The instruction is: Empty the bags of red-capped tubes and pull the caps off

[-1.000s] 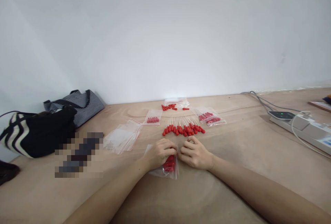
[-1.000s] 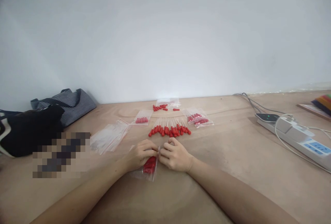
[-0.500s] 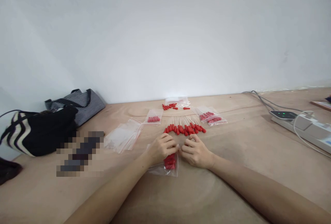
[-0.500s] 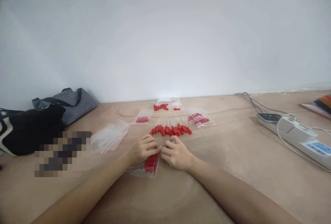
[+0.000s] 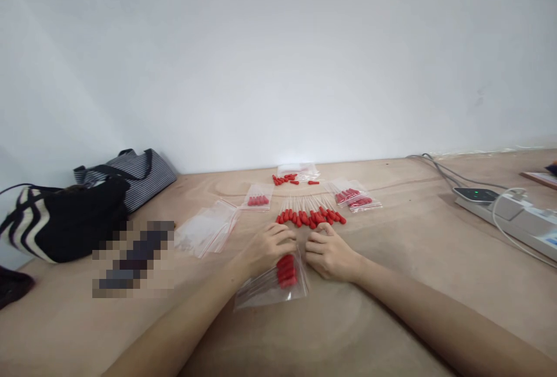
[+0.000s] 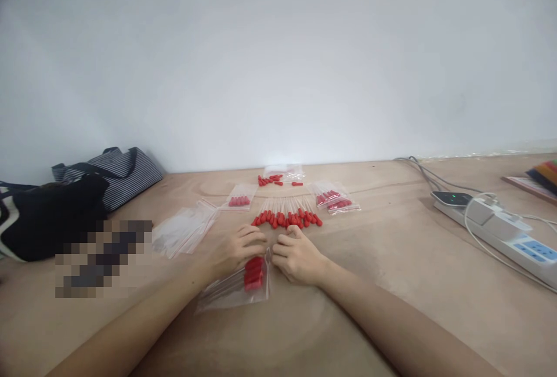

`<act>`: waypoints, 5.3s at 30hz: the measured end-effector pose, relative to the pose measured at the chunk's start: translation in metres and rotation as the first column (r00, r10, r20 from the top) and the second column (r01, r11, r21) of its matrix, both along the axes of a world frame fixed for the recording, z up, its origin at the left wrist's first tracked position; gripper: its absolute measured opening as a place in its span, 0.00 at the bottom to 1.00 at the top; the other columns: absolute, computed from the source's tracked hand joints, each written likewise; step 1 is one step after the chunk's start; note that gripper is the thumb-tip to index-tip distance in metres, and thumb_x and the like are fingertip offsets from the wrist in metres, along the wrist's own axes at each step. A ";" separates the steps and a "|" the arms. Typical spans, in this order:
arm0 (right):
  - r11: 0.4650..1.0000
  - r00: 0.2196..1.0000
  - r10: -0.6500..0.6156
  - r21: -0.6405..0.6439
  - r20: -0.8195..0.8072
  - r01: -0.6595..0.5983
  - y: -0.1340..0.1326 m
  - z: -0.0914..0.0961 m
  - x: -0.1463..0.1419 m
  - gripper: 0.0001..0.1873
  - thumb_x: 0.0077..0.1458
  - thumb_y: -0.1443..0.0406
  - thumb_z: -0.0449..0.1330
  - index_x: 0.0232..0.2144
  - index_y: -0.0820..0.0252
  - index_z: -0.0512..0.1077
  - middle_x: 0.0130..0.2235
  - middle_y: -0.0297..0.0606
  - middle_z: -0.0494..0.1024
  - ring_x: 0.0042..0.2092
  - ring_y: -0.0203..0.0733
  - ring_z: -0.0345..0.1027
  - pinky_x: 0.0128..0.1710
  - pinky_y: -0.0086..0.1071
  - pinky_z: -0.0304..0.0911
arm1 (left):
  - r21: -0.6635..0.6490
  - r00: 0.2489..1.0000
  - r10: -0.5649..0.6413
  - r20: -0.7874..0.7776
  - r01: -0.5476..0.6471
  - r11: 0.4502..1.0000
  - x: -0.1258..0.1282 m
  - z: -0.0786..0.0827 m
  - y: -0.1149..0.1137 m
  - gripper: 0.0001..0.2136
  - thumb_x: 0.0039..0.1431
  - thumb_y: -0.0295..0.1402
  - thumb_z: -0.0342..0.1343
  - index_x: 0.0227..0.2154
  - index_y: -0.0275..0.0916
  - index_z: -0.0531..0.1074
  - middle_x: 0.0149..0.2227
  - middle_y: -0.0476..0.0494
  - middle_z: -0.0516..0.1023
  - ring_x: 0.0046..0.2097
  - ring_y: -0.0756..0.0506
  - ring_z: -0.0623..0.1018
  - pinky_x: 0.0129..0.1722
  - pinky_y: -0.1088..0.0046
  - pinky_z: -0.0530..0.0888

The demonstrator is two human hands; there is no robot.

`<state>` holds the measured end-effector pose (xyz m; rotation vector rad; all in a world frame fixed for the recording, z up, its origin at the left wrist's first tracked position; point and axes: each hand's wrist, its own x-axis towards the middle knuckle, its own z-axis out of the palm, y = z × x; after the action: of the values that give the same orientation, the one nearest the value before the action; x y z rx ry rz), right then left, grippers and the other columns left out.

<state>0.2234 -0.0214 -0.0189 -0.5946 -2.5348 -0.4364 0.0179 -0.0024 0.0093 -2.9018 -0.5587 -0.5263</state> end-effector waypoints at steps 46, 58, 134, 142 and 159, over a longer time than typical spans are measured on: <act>0.754 0.935 -0.315 -0.641 -0.162 0.144 -0.022 0.007 -0.011 0.17 0.44 0.51 0.58 0.36 0.49 0.73 0.27 0.32 0.70 0.35 0.38 0.59 0.38 0.36 0.42 | -0.598 0.965 0.259 -0.052 -0.238 0.765 -0.036 0.002 -0.042 0.27 0.51 0.44 0.53 0.53 0.41 0.58 0.54 0.40 0.64 0.55 0.42 0.62 0.55 0.57 0.58; 0.753 0.932 -0.361 -0.600 -0.034 0.270 -0.030 0.007 -0.022 0.18 0.45 0.55 0.59 0.39 0.55 0.67 0.40 0.36 0.71 0.42 0.42 0.58 0.39 0.37 0.43 | -0.618 0.955 0.296 0.039 -0.209 0.757 -0.036 0.002 -0.042 0.27 0.50 0.42 0.54 0.53 0.44 0.57 0.52 0.42 0.66 0.52 0.42 0.66 0.51 0.61 0.64; 0.412 0.687 -0.436 -0.808 -0.581 -0.422 0.017 0.023 0.064 0.08 0.33 0.63 0.67 0.22 0.55 0.76 0.29 0.34 0.75 0.31 0.35 0.67 0.31 0.29 0.63 | -0.677 0.931 0.366 -0.006 -0.273 0.683 -0.044 0.003 -0.038 0.22 0.50 0.42 0.54 0.50 0.47 0.63 0.51 0.47 0.68 0.53 0.42 0.65 0.53 0.63 0.61; 0.659 0.348 -0.556 -0.656 -0.755 -0.368 0.004 0.007 -0.002 0.06 0.36 0.63 0.65 0.22 0.56 0.75 0.28 0.36 0.74 0.32 0.37 0.67 0.35 0.33 0.64 | -0.805 0.744 0.615 0.260 -0.185 0.564 -0.012 0.001 -0.030 0.16 0.54 0.42 0.49 0.40 0.38 0.72 0.42 0.43 0.74 0.44 0.45 0.72 0.45 0.68 0.68; 0.836 0.740 -0.261 -0.528 -0.620 -0.148 -0.026 -0.001 -0.019 0.10 0.49 0.67 0.56 0.37 0.55 0.71 0.35 0.38 0.68 0.38 0.38 0.63 0.38 0.36 0.61 | -0.964 0.553 0.831 0.065 -0.181 0.196 -0.017 0.020 0.059 0.13 0.48 0.38 0.54 0.16 0.34 0.66 0.14 0.54 0.63 0.17 0.56 0.58 0.18 0.80 0.55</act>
<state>0.2041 -0.0477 -0.0201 -0.8553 -1.8856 0.4689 0.0006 0.0570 0.0297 -2.7373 -2.6910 -1.3728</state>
